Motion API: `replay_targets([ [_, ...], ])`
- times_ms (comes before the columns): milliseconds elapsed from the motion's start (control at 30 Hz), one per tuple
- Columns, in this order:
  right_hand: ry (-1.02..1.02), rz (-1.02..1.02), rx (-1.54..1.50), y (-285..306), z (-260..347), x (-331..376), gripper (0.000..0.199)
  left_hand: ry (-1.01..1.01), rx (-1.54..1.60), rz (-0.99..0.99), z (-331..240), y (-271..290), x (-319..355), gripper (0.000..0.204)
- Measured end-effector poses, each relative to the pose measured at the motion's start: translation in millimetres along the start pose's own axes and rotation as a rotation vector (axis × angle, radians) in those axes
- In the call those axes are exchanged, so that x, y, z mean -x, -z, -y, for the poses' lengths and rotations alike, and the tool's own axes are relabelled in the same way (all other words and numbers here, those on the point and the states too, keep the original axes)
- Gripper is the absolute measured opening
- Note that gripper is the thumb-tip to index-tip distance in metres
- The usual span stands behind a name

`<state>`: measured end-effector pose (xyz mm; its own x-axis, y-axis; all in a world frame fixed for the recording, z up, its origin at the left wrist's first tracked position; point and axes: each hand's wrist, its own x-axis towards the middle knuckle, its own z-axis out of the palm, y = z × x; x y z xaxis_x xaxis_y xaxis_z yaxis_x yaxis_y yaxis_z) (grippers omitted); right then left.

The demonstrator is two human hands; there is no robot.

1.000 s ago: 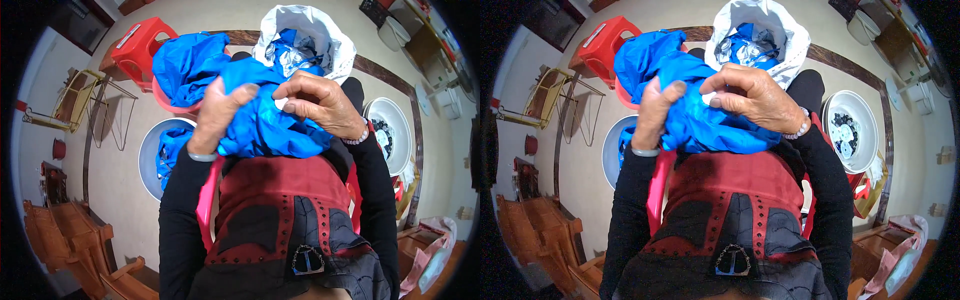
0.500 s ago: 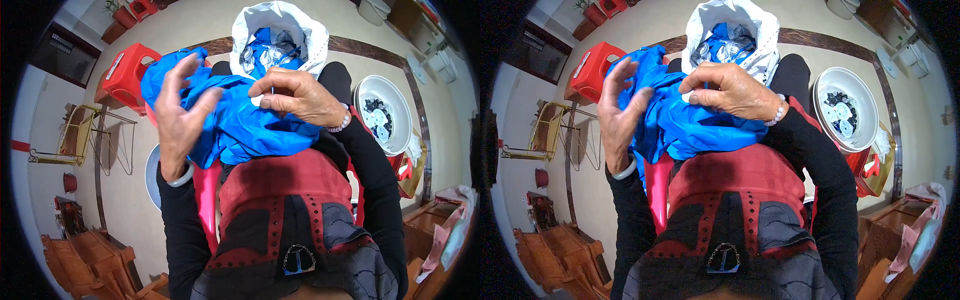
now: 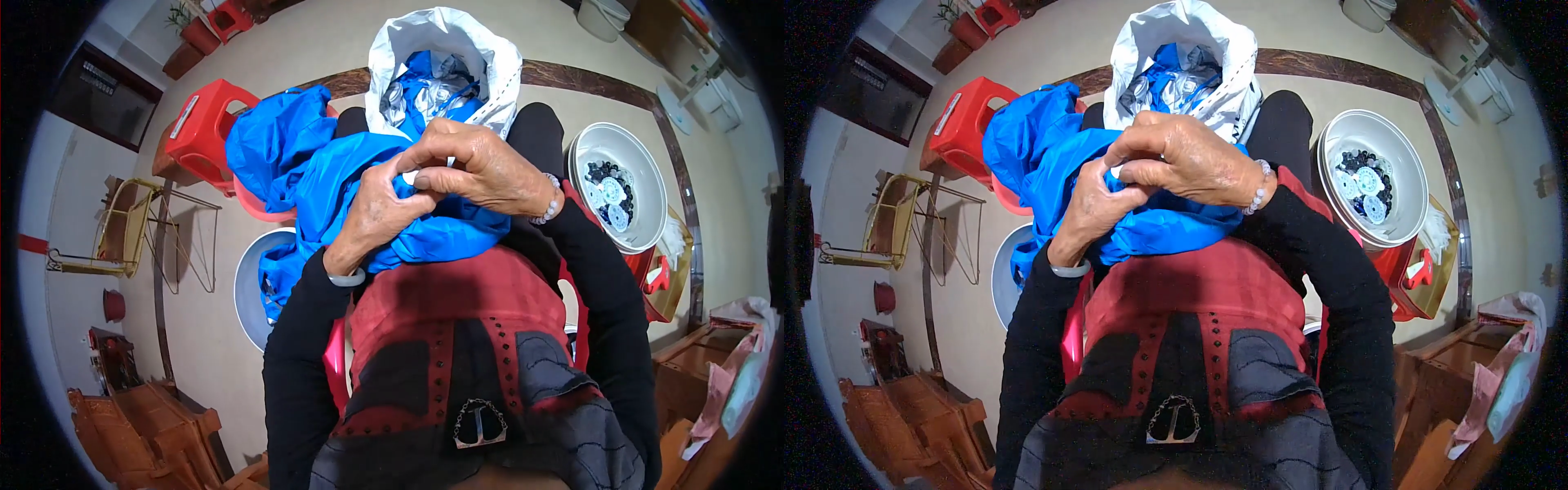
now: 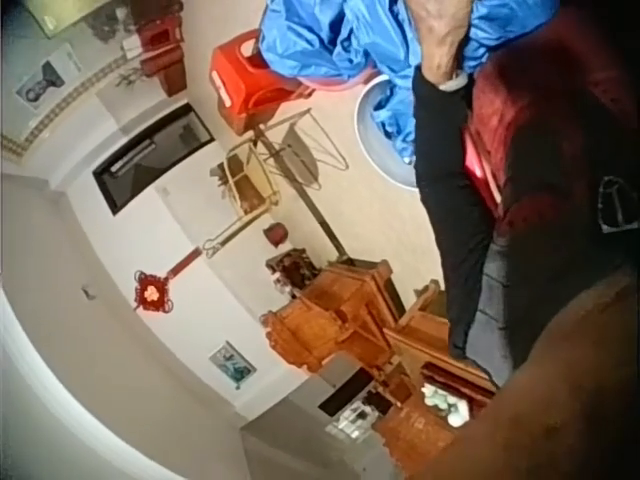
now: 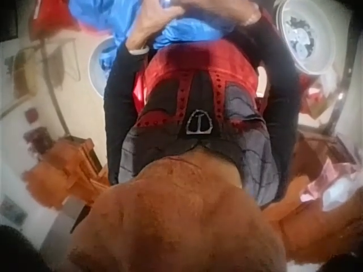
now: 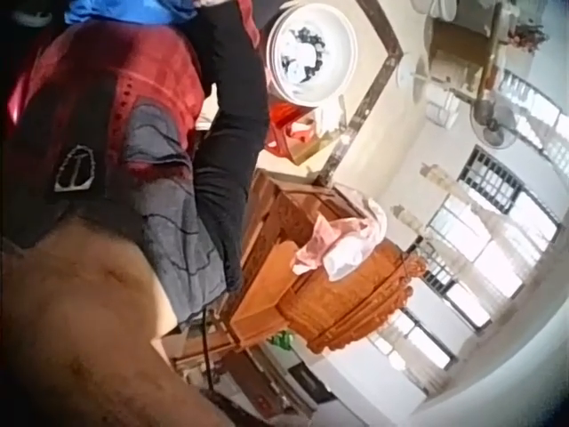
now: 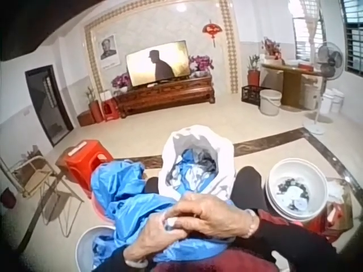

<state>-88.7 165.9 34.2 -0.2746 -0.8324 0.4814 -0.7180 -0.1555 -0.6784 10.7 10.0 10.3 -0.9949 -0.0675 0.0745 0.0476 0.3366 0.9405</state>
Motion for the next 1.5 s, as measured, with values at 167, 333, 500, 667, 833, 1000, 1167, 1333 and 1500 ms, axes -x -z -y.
replay_targets([
  [167,0.052,0.041,0.131,5.5,2.4,-2.5,0.02,-0.008,0.049,0.027,8.7,-0.7,-1.3,0.032],
  [333,0.118,0.073,0.14,10.0,3.8,-2.5,0.021,-0.138,0.033,-0.028,16.1,-6.2,-0.4,0.032],
  [500,0.132,0.055,0.173,9.1,6.0,-0.4,0.023,-0.184,0.035,-0.03,18.7,-9.0,-2.7,0.032],
  [667,0.175,0.14,0.459,9.9,24.4,-3.3,0.026,-0.148,-0.066,0.004,19.3,-7.7,-0.8,0.032],
  [833,0.109,0.163,0.324,16.2,20.3,-1.6,0.023,-0.187,0.025,0.01,14.8,-8.4,-2.1,0.032],
  [1000,0.112,0.143,0.253,14.3,13.9,-5.1,0.021,-0.244,0.048,0.003,16.8,-9.1,-1.9,0.033],
  [1167,0.15,0.055,0.224,5.8,0.8,1.9,0.023,-0.211,-0.003,0.021,17.4,-7.2,-1.0,0.034],
  [1333,0.089,-0.008,0.234,0.1,-0.8,4.8,0.024,-0.193,-0.054,0.023,22.7,-6.8,-2.5,0.034],
  [1500,0.064,-0.021,0.171,-4.3,2.2,2.4,0.024,-0.245,0.002,0.012,26.1,-8.1,0.4,0.038],
])
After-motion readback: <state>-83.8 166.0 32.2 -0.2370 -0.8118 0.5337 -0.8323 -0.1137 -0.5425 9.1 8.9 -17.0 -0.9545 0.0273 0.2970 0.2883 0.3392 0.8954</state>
